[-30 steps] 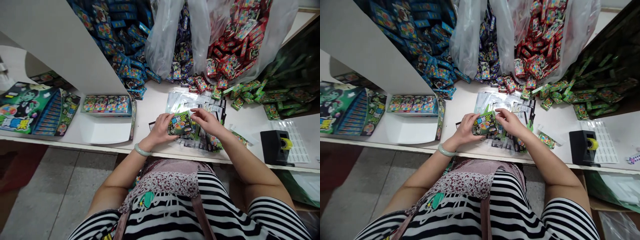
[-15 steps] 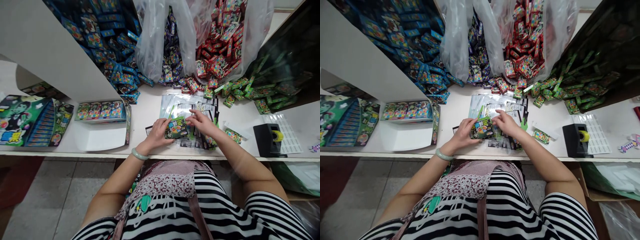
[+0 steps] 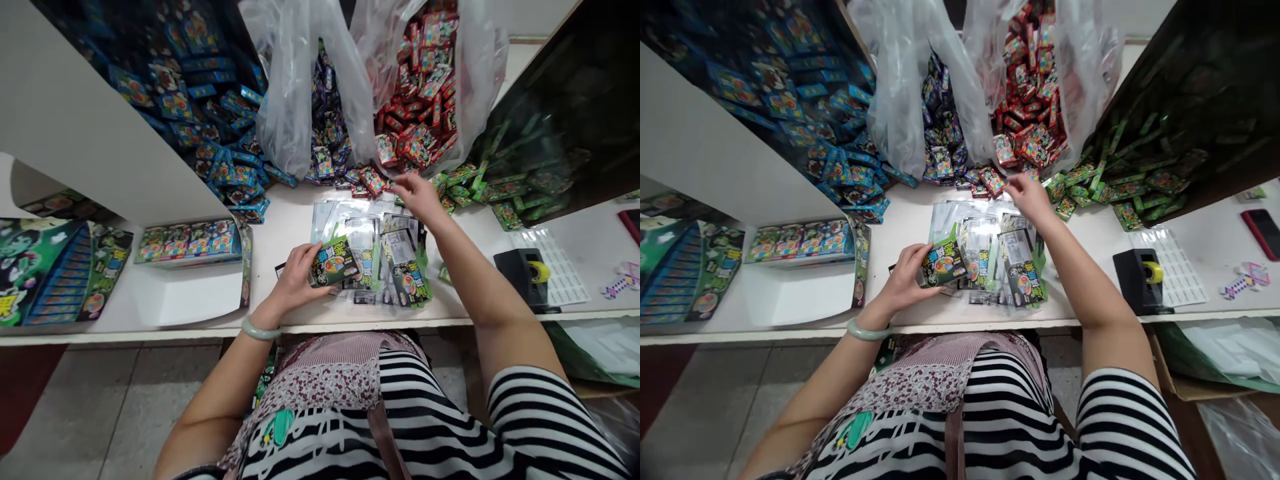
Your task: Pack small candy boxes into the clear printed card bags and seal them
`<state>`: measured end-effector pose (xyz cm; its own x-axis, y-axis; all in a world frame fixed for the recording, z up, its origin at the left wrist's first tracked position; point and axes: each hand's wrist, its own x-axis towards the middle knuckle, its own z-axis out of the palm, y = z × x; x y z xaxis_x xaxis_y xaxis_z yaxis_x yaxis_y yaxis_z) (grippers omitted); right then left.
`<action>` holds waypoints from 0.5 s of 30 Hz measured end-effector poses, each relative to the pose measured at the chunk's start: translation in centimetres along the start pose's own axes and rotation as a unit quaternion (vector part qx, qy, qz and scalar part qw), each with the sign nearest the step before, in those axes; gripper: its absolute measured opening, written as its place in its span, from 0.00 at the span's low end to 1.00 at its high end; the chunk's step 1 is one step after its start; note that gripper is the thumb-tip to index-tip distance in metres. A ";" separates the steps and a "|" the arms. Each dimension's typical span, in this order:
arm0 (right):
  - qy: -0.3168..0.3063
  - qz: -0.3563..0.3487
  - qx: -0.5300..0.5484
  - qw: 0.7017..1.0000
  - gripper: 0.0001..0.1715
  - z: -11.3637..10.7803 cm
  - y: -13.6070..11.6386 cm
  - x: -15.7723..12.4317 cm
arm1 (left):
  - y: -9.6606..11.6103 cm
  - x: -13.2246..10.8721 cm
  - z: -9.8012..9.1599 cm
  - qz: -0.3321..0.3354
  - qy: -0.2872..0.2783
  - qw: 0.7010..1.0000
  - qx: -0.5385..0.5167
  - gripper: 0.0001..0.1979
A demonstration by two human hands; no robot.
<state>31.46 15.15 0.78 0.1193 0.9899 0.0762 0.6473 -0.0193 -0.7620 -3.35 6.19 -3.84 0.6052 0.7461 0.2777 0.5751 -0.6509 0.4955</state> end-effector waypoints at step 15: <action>0.037 0.105 0.008 0.994 0.15 -3.3 2.4 7.2 | -0.2 -0.3 -0.3 0.000 0.021 1.000 0.008 0.51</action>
<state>36.34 21.72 1.62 0.3061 0.9512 -0.0383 0.5902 -0.2212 -0.7764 -3.81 6.12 -3.77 0.5815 0.7513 0.3123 0.5842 -0.6527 0.4824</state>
